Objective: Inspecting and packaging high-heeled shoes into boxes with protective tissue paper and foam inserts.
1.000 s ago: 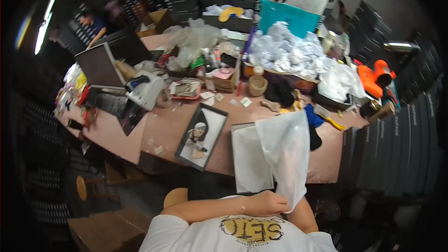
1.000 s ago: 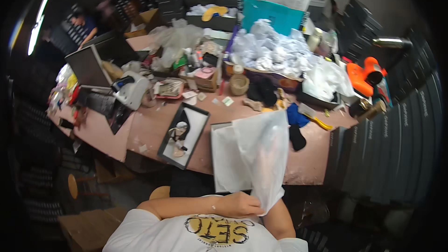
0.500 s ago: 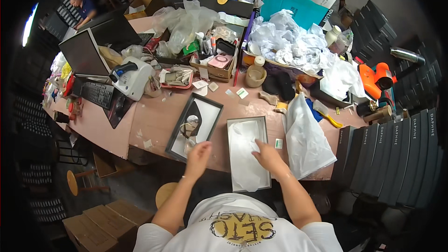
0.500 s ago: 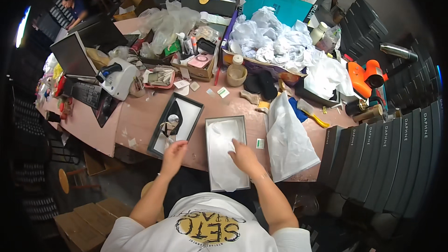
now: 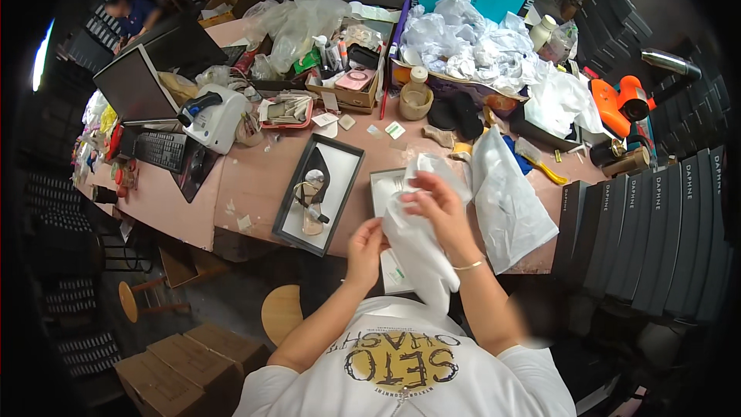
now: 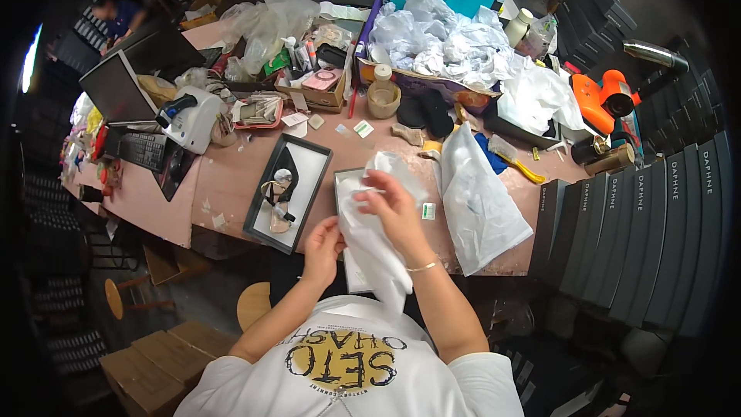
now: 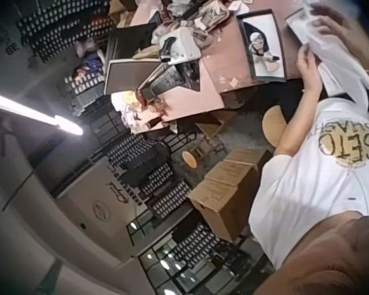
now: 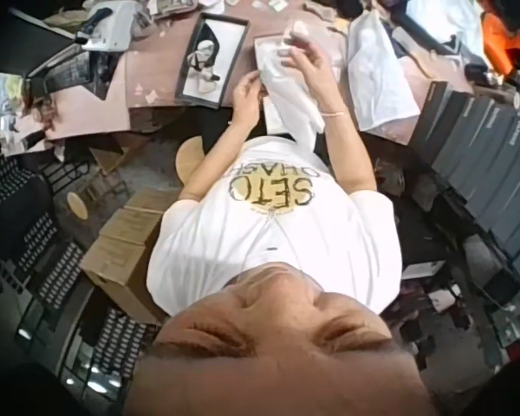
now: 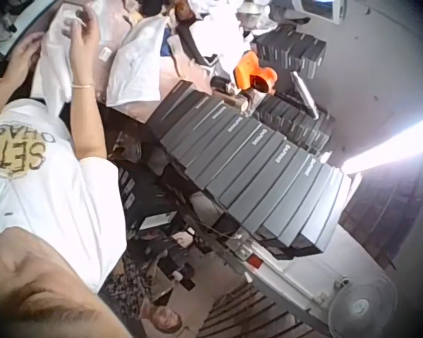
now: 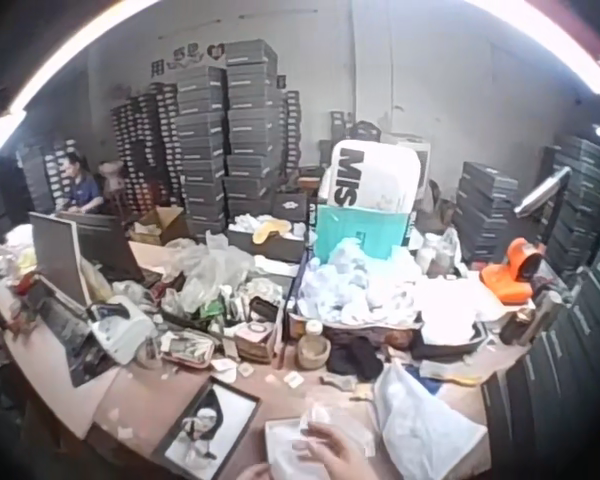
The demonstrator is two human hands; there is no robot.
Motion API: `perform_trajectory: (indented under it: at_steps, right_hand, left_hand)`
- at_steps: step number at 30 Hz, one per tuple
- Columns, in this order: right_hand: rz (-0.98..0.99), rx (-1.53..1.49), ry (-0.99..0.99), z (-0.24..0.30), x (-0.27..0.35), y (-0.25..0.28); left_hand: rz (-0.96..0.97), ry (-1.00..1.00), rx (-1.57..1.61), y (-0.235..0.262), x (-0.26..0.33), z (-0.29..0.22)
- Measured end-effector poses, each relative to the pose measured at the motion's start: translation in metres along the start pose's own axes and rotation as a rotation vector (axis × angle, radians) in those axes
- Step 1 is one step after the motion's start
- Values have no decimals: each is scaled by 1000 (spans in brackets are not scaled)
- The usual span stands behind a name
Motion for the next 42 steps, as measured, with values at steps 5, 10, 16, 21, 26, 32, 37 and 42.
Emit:
perform_trajectory:
  at_steps: [5, 10, 16, 21, 26, 32, 37, 42]
  right_hand:
    - [200, 99, -329, -54, 74, 20]
    - [485, 701, 42, -62, 116, -20]
    - [-21, 264, -79, -19, 49, 60]
    - [257, 410, -65, -44, 38, -27]
    - [532, 631, 437, -16, 64, -135]
    - [808, 331, -185, -94, 74, -133]
    - [500, 672, -56, -157, -45, -111]
    - [393, 1058, -38, -234, -67, -173]
  left_hand:
    - [86, 408, 141, -4, 11, 9]
    - [-73, 312, -44, 42, 10, 41]
    - [168, 164, -189, 57, 23, -21]
    - [-274, -763, -1193, 53, 52, -136]
    - [-190, -287, -762, 45, 92, -134]
    - [-474, -214, 355, 191, 107, -86]
    - [-929, -661, 181, 287, 187, -164]
    - [-937, -735, -414, 224, 166, -223]
Point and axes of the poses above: each hand's wrist, its own x-axis away from the middle knuckle, its own y-axis out of the back of the hand, z = x × y, the point moved 8 cm from there along -x, towards the middle knuckle, and after that the axes turned 5 degrees about y, right-handed, at the moved point
